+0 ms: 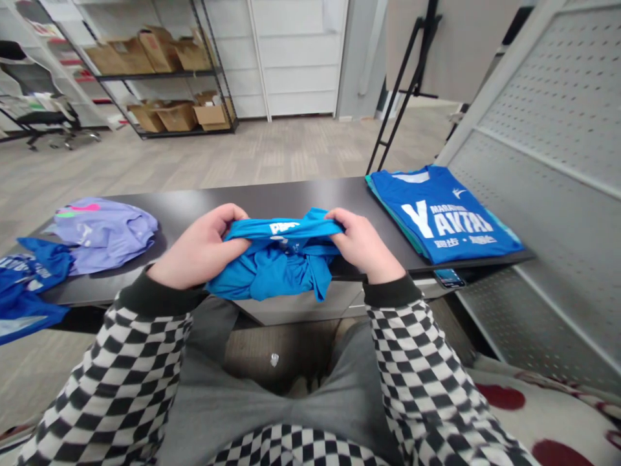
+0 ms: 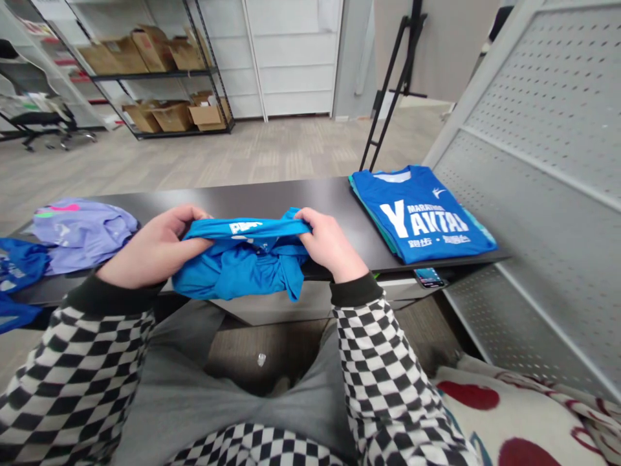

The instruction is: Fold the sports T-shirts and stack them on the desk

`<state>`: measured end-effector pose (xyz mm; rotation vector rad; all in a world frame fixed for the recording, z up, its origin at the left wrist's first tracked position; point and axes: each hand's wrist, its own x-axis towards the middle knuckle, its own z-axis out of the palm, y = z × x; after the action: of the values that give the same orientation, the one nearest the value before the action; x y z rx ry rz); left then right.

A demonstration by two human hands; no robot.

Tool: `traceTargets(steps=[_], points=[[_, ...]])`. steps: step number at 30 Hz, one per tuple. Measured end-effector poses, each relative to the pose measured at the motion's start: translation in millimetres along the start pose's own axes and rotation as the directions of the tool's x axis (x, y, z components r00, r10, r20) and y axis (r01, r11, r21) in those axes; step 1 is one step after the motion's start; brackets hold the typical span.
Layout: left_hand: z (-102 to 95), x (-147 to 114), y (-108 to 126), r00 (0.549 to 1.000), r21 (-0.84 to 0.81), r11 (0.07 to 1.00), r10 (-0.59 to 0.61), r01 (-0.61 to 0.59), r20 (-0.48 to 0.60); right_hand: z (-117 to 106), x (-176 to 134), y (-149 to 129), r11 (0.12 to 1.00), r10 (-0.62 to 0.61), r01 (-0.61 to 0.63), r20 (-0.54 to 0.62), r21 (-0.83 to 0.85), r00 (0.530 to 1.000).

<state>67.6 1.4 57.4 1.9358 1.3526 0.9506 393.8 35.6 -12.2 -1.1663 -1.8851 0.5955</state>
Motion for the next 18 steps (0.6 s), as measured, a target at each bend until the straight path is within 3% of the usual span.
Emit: traceTargets(steps=[3, 6, 9, 12, 15, 18], points=[[-18.9, -7.2, -12.4, 0.995, 0.242, 0.969, -0.06, 0.04, 0.075, -11.2, 0.2, -5.2, 0.996, 0.011, 0.01, -0.229, 0.09, 0.973], [-32.0, -15.3, -24.0, 0.969, 0.327, 0.937, -0.183, 0.121, 0.165, -15.4, -1.0, -10.5, 0.995, 0.003, 0.023, -0.27, 0.095, 0.963], [-40.8, -24.5, -30.1, 0.962, 0.16, 0.957, -0.258, 0.242, 0.086, -18.9, -3.1, -11.5, 0.998, 0.053, -0.045, -0.248, 0.036, 0.967], [-44.5, -29.5, -33.4, 0.963, -0.104, 0.958, -0.27, 0.269, 0.003, -26.2, -5.8, -10.4, 0.995, 0.103, -0.104, -0.104, -0.003, 0.989], [-41.8, -27.0, -35.6, 0.961, -0.431, 0.886, -0.246, 0.171, -0.124, -33.4, -6.4, -8.0, 0.988, 0.111, -0.104, 0.066, -0.111, 0.992], [-36.9, -21.0, -35.1, 0.928, -0.618, 0.785, -0.262, 0.046, -0.264, -35.1, -3.6, -1.8, 0.97, 0.085, -0.068, 0.063, -0.232, 0.994]])
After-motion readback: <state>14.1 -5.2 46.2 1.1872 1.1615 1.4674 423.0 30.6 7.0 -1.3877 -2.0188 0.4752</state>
